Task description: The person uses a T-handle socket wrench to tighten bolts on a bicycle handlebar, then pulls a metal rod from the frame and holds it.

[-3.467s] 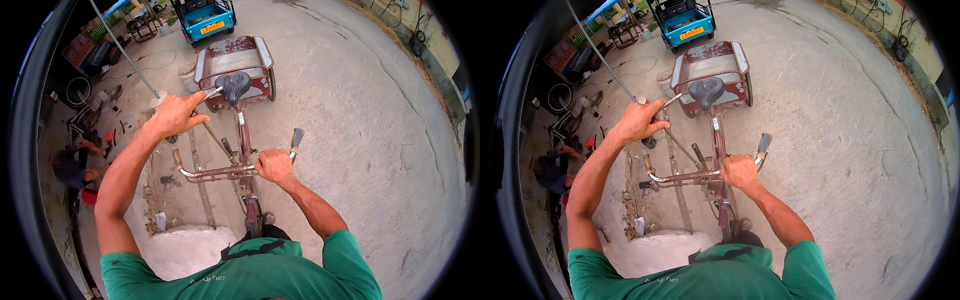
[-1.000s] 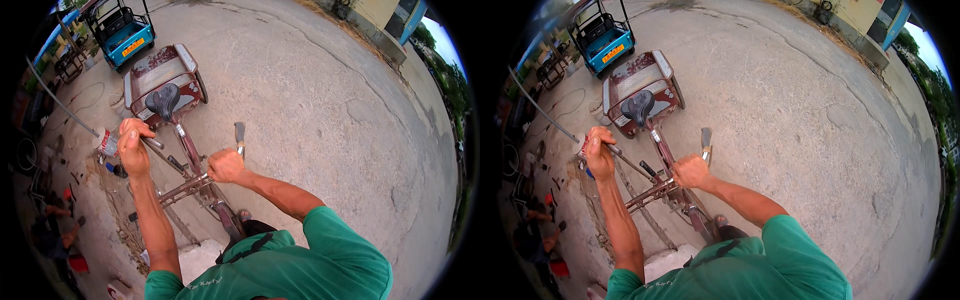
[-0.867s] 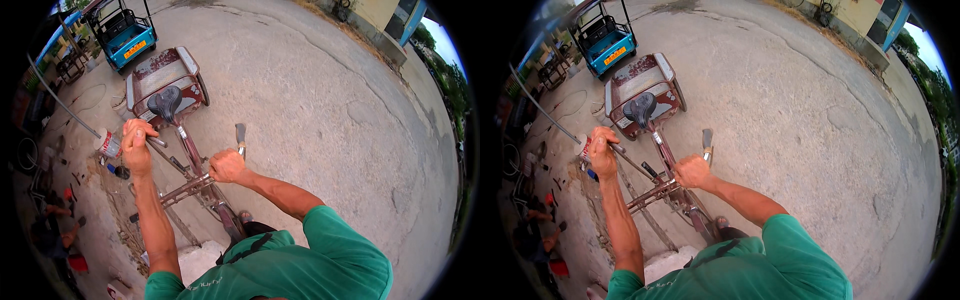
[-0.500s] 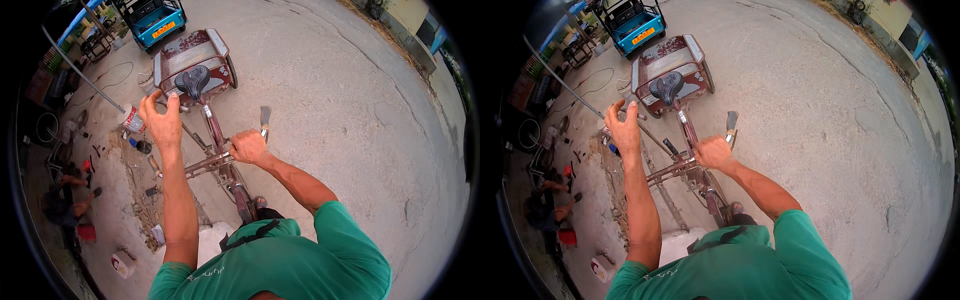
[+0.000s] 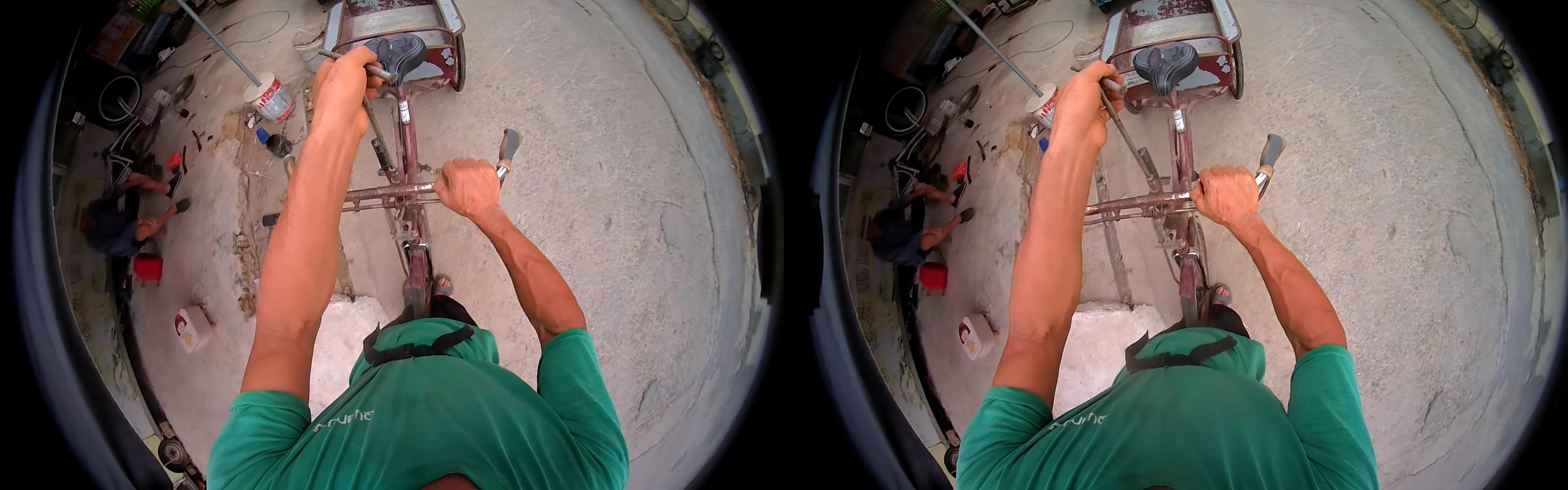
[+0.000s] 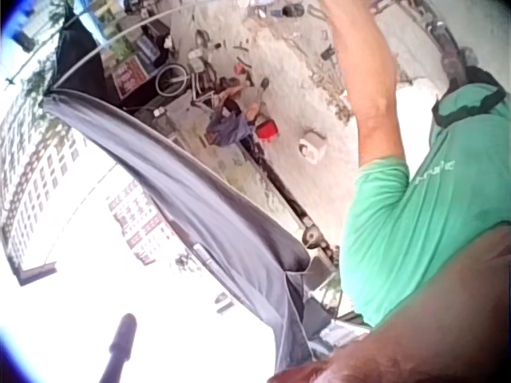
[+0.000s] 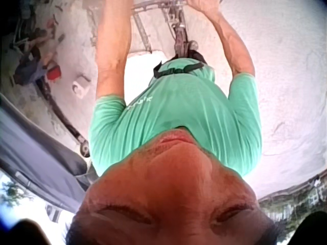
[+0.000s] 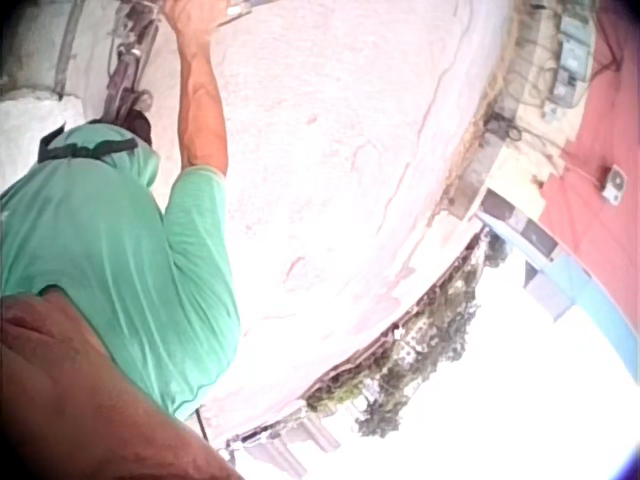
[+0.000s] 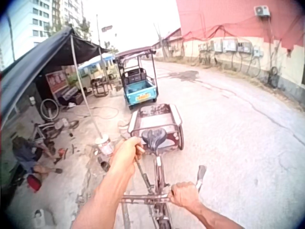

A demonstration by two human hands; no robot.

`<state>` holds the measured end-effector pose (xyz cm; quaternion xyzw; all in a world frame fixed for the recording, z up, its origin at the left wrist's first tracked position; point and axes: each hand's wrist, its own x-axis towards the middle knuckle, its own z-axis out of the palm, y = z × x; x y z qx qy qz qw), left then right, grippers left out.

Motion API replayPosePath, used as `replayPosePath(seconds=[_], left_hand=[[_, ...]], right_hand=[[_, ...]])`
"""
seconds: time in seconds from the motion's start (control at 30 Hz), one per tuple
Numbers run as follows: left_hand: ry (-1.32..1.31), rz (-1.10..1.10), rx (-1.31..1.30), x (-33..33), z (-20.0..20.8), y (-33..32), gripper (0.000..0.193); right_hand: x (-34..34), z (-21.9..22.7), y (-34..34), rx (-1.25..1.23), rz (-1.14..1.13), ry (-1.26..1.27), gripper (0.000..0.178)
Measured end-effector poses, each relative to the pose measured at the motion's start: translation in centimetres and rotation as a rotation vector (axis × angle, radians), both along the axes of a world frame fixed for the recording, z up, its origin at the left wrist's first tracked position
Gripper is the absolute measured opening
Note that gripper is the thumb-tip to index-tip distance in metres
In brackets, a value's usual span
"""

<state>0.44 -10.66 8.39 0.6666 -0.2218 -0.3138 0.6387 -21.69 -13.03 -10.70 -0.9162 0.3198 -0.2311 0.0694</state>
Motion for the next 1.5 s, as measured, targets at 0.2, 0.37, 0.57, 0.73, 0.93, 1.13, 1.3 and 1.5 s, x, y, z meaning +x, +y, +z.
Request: replayPosePath(seconds=[0.2, 0.37, 0.57, 0.73, 0.93, 1.13, 1.3, 1.5], left_hand=[[-0.135, -0.170, 0.165, -0.6, 1.8, -0.5, 0.029], [-0.159, -0.185, 0.185, -0.2, 1.5, -1.1, 0.025], [-0.208, -0.249, 0.157, 0.8, 1.0, -1.3, 0.022], [-0.122, -0.190, 0.096, 0.4, 0.4, -1.3, 0.020], [0.043, -0.090, 0.044, 0.2, 0.1, -1.6, 0.016], [0.215, -0.030, 0.023, 3.4, 0.7, -1.8, 0.012], [0.288, -0.105, 0.050, 3.2, 1.7, -1.5, 0.018], [0.112, -0.248, 0.132, 2.1, 1.6, -2.4, 0.018]], right_hand=[[0.0, -0.4, -0.2, -0.003, 0.011, -0.033, 0.022], [0.1, -0.5, -0.2, 0.012, 0.009, -0.033, 0.023], [0.1, -0.7, -0.2, -0.049, 0.036, -0.126, 0.018], [0.1, -0.8, -0.3, -0.045, 0.037, -0.122, 0.017], [-0.1, -0.9, -0.4, 0.001, 0.018, -0.095, 0.019], [-0.1, -1.1, -0.2, 0.016, 0.018, -0.163, 0.020], [-0.2, -0.7, -0.4, 0.058, 0.017, -0.098, 0.021], [-0.3, -1.0, -0.6, 0.038, 0.032, -0.118, 0.020]])
